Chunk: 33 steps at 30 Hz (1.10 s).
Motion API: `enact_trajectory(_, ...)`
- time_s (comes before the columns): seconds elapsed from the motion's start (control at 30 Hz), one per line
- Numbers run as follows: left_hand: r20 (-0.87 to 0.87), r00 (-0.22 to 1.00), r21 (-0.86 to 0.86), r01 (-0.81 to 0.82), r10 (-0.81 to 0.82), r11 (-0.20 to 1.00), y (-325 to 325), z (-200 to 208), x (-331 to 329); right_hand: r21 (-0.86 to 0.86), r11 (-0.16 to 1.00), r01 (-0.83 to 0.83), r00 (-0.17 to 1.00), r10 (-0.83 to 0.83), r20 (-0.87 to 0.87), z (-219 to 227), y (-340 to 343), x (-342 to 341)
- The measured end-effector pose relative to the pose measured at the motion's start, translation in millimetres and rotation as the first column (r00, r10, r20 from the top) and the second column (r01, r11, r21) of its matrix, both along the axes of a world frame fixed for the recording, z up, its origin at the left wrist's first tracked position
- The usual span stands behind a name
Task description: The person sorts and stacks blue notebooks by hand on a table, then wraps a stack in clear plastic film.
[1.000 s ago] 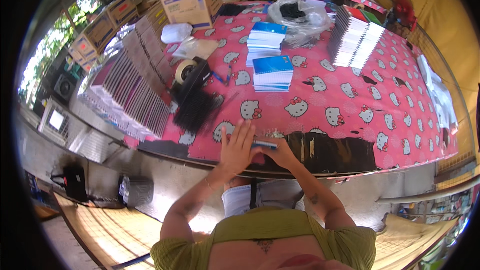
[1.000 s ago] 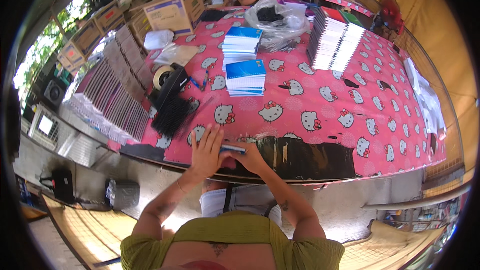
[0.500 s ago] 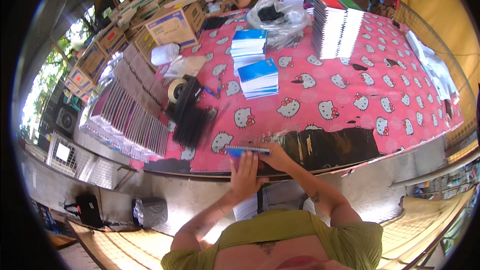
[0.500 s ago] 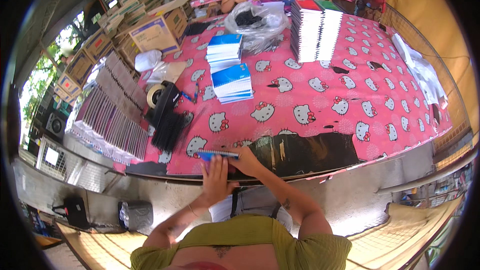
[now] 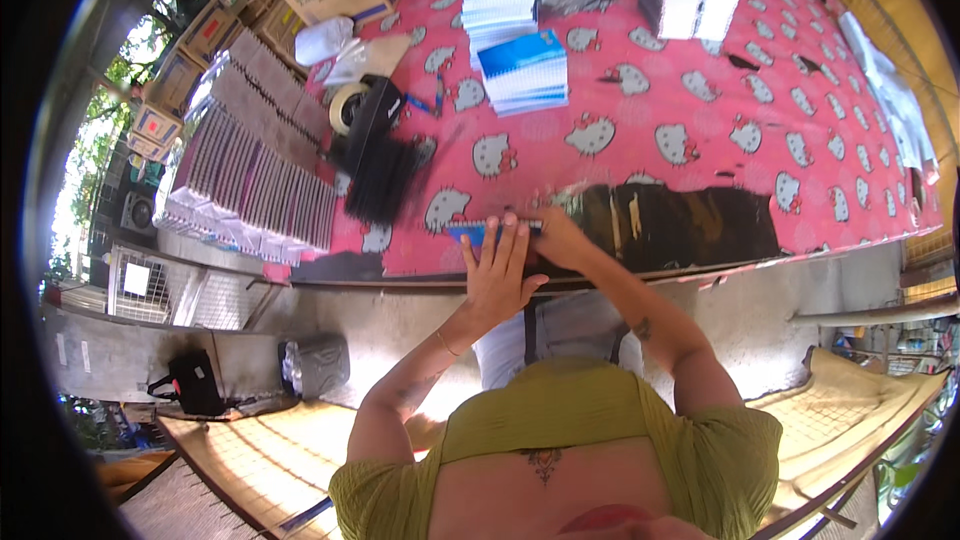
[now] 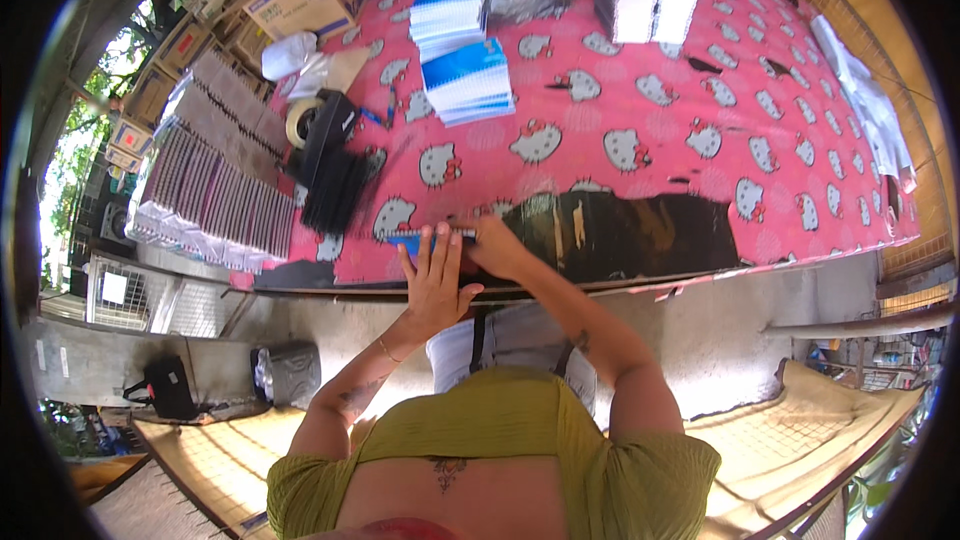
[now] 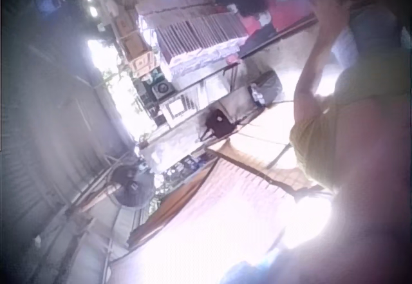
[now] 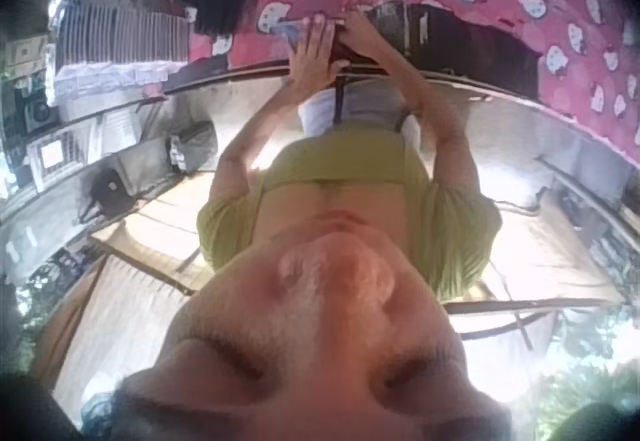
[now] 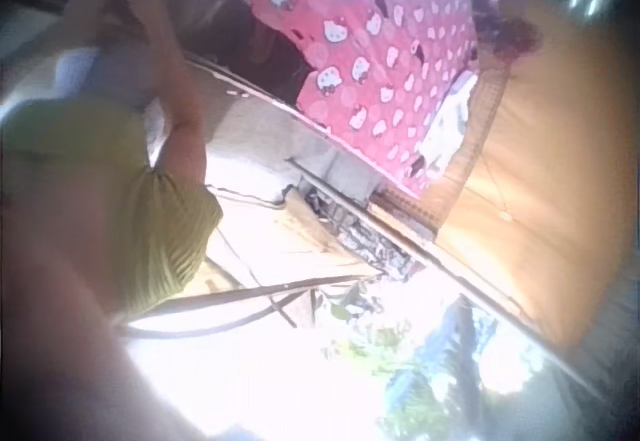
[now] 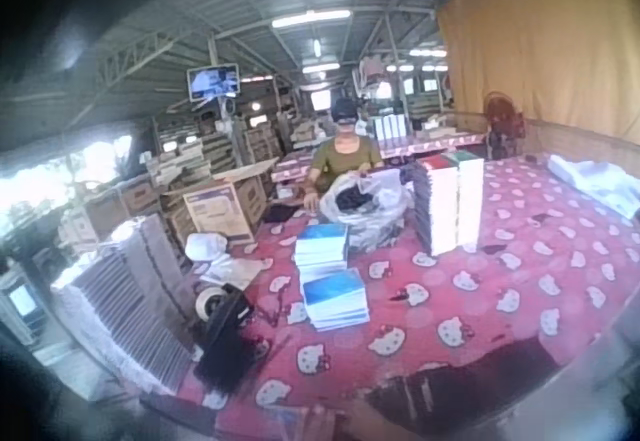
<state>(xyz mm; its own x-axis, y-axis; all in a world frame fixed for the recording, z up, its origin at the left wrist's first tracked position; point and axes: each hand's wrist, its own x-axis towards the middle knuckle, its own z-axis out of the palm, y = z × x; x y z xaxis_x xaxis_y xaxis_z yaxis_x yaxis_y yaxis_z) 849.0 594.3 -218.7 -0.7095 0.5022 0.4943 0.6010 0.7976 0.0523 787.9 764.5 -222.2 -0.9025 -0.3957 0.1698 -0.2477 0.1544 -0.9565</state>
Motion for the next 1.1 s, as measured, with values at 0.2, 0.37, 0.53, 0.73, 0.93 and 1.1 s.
enact_trajectory(0.2,0.050,0.996,0.137,0.069,-0.077,0.988,-7,58,-37,0.057,0.998,0.021,0.995,-0.016,-0.094,11,3,0)
enact_trajectory(0.37,0.054,0.991,0.268,0.106,-0.125,0.958,-2,68,-38,0.069,0.997,0.038,0.942,-0.013,-0.337,38,25,1)
enact_trajectory(0.53,0.051,0.988,0.247,0.129,-0.145,0.961,-1,59,-42,0.004,0.995,-0.098,0.995,0.098,-0.024,52,62,-4)
enact_trajectory(0.73,0.087,0.984,0.208,0.133,-0.153,0.969,-3,63,-44,0.117,0.976,-0.186,0.969,0.202,-0.146,62,59,-16)
enact_trajectory(0.93,0.170,0.972,0.225,0.121,-0.161,0.967,8,77,-32,0.101,0.988,0.113,0.925,-0.067,-0.375,57,42,-7)
enact_trajectory(1.1,0.193,0.969,0.649,-0.006,-0.157,0.761,42,134,-57,-0.346,0.834,0.430,0.822,-0.520,-0.234,99,37,26)
